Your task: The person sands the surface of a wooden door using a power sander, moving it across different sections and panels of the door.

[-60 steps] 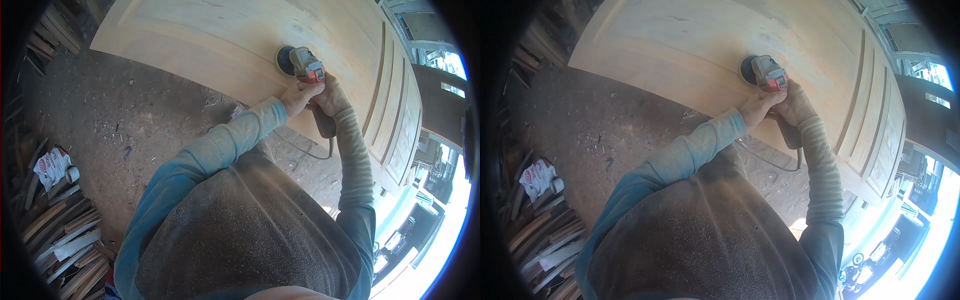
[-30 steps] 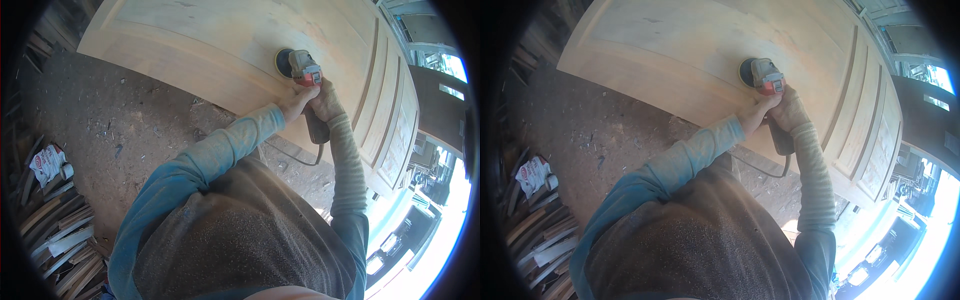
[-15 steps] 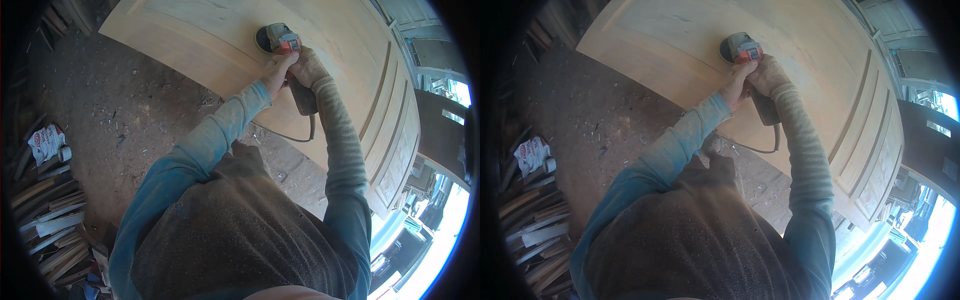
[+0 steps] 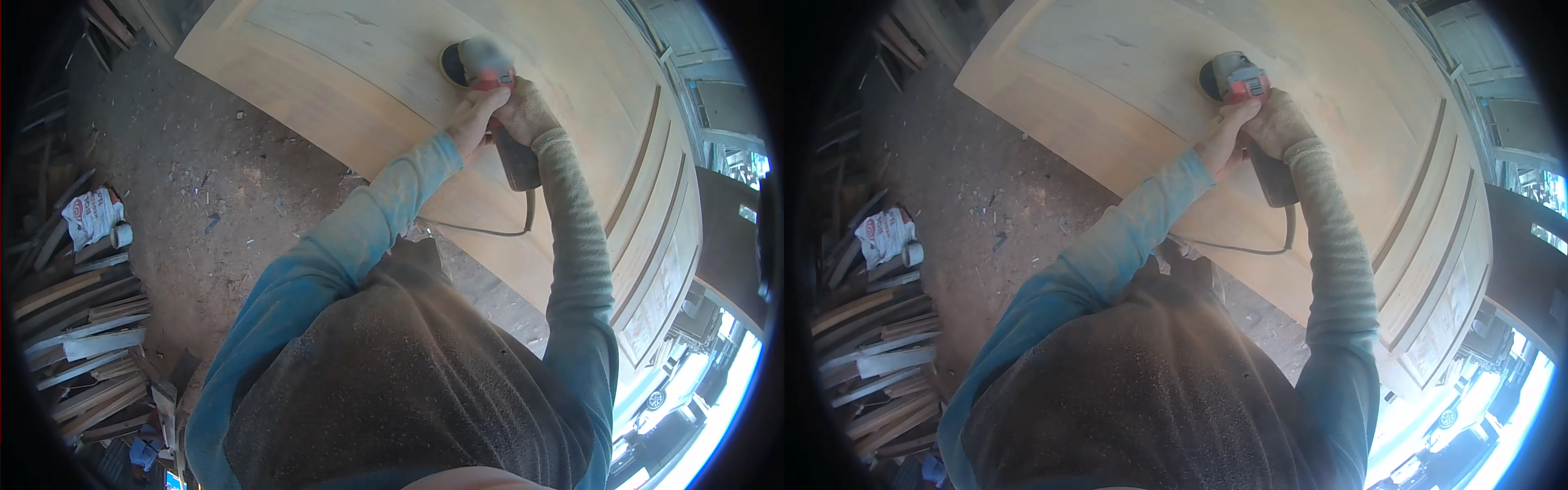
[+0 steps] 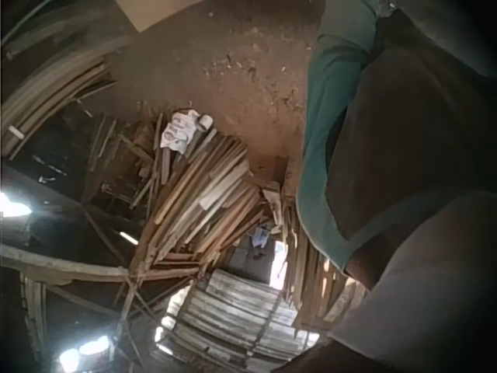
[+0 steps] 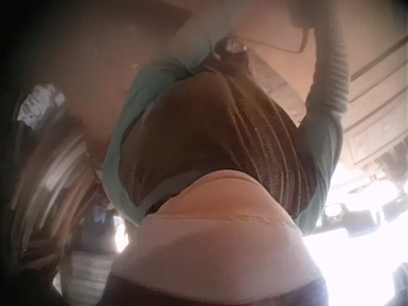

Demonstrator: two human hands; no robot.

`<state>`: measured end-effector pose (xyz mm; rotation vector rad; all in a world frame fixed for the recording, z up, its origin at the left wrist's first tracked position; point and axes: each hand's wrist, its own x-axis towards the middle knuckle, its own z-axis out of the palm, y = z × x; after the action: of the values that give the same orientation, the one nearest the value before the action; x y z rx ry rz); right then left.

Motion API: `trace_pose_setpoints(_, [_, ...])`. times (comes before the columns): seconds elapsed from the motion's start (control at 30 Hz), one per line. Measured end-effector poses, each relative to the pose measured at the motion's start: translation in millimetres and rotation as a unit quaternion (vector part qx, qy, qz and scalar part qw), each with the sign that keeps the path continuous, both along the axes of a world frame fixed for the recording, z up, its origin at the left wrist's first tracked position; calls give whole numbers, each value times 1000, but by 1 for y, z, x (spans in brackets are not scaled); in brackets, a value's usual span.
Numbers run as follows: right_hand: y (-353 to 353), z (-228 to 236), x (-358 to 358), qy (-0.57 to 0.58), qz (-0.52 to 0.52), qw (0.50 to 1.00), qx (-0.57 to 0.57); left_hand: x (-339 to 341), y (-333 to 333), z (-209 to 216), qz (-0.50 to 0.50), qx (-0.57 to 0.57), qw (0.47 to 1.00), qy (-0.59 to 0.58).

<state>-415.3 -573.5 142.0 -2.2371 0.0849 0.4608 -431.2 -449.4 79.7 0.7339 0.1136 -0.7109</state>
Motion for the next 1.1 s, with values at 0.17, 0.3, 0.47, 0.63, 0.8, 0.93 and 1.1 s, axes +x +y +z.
trace_pose_setpoints(0.17, [41,-11,-47,-44,-2,993,-106,-52,49,-9,6,-68,998,1])
trace_pose_setpoints(0.3, [73,-1,-55,-33,-28,994,-103,-52,79,-8,-14,-86,996,2])
trace_pose_setpoints(0.47, [73,-10,-76,-32,-145,985,-92,-42,75,4,-103,-80,991,26])
trace_pose_setpoints(0.63, [25,-11,-118,24,-254,966,-38,-60,19,-8,-233,-67,970,-2])
trace_pose_setpoints(0.8, [-19,-5,-158,-12,-324,946,-25,-85,-34,-8,-308,-51,950,-23])
trace_pose_setpoints(0.93, [-57,1,-177,2,-345,938,-6,-99,-76,-3,-347,-7,937,-38])
trace_pose_setpoints(1.1, [-101,1,-186,-17,-341,940,-11,-106,-116,-2,-359,-13,932,-49])
